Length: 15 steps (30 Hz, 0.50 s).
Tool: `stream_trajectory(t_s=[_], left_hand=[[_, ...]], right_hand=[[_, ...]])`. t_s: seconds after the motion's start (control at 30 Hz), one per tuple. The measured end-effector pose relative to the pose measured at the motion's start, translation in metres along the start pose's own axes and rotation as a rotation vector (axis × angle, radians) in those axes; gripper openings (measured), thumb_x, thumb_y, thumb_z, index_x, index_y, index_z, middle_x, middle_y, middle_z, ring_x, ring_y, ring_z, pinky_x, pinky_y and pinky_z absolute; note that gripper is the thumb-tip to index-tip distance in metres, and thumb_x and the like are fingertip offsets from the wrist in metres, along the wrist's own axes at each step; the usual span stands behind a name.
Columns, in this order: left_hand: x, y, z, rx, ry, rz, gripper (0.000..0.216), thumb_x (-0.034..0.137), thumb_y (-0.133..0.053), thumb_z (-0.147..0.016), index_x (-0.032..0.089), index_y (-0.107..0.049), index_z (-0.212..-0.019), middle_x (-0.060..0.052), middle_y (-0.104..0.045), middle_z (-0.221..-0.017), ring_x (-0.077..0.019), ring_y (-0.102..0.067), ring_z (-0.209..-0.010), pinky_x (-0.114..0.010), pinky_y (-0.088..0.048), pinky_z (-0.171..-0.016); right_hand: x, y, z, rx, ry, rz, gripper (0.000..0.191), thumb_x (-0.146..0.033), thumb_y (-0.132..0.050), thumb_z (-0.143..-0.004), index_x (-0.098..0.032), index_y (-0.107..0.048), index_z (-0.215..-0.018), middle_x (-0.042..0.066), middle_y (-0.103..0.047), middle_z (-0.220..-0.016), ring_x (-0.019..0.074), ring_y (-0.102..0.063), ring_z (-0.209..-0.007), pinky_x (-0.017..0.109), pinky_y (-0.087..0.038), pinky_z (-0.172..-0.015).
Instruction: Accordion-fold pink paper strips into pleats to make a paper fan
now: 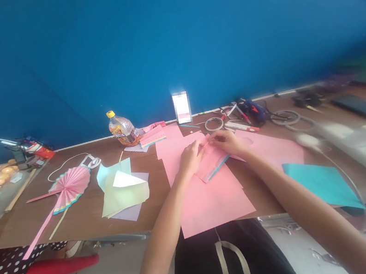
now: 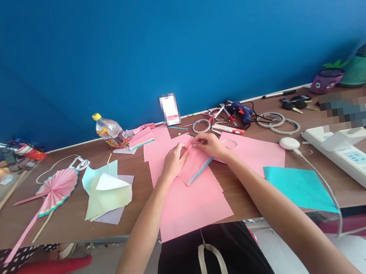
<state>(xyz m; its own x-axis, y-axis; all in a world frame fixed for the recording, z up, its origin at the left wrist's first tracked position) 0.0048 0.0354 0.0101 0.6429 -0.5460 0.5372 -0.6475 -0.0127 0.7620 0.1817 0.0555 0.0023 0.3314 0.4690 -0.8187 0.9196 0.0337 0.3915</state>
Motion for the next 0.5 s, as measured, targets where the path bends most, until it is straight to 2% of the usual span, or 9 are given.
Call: stream_trajectory(t_s=[0.1,0.17,0.33,0.5], left_hand=[[0.0003,0.0004,0.0002,-0.001,-0.005,-0.003,0.015,0.028,-0.047,-0.091,0.023,-0.054,-0.103,-0.004,-0.067,-0.101,-0.0199,-0.063,-0.093,-0.031,-0.047,-0.081],[0.0000,-0.0001,0.0003,-0.002,-0.006,-0.010,0.015,0.028,-0.046,-0.091,0.023,-0.054,-0.102,-0.004,-0.067,-0.100,-0.0195,-0.063,-0.092,-0.030,-0.047,-0.080],[-0.0004,-0.0024,0.0003,-0.006,-0.010,-0.014,0.012,0.027,-0.044,-0.092,0.022,-0.055,-0.096,-0.004,-0.066,-0.094,-0.0183,-0.063,-0.086,-0.029,-0.046,-0.076],[-0.0012,-0.0016,0.0003,0.024,0.039,0.040,0.013,0.029,-0.044,-0.092,0.022,-0.054,-0.098,-0.004,-0.066,-0.094,-0.0174,-0.063,-0.084,-0.028,-0.047,-0.075]], right_hand=[[-0.0031,0.0014,-0.0005,0.033,0.038,0.019,0.019,-0.039,-0.062,-0.080,-0.021,-0.069,-0.084,0.008,-0.061,-0.110,0.0212,-0.058,-0.094,0.032,-0.045,-0.073],[-0.0053,0.0012,-0.0002,0.025,0.038,-0.017,0.020,-0.040,-0.063,-0.080,-0.022,-0.069,-0.083,0.008,-0.059,-0.117,0.0218,-0.057,-0.099,0.033,-0.045,-0.077],[-0.0064,-0.0025,0.0024,-0.043,-0.076,-0.138,0.027,-0.045,-0.061,-0.080,-0.020,-0.067,-0.085,0.005,-0.068,-0.087,0.0206,-0.062,-0.082,0.035,-0.047,-0.077],[-0.0084,-0.0017,0.0034,-0.069,-0.113,-0.185,0.032,-0.046,-0.068,-0.074,-0.019,-0.068,-0.091,0.006,-0.069,-0.092,0.0214,-0.062,-0.084,0.035,-0.049,-0.076]])
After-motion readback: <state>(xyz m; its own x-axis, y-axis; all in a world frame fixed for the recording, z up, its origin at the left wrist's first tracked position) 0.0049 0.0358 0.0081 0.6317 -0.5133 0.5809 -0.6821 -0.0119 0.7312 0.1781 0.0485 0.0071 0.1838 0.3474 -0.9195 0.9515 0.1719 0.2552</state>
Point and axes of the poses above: each hand's wrist, its own z-axis away from the middle knuckle, its own y-axis out of the back of the hand, x = y × z, the point moved 4 cm from there along -z, towards the middle knuckle
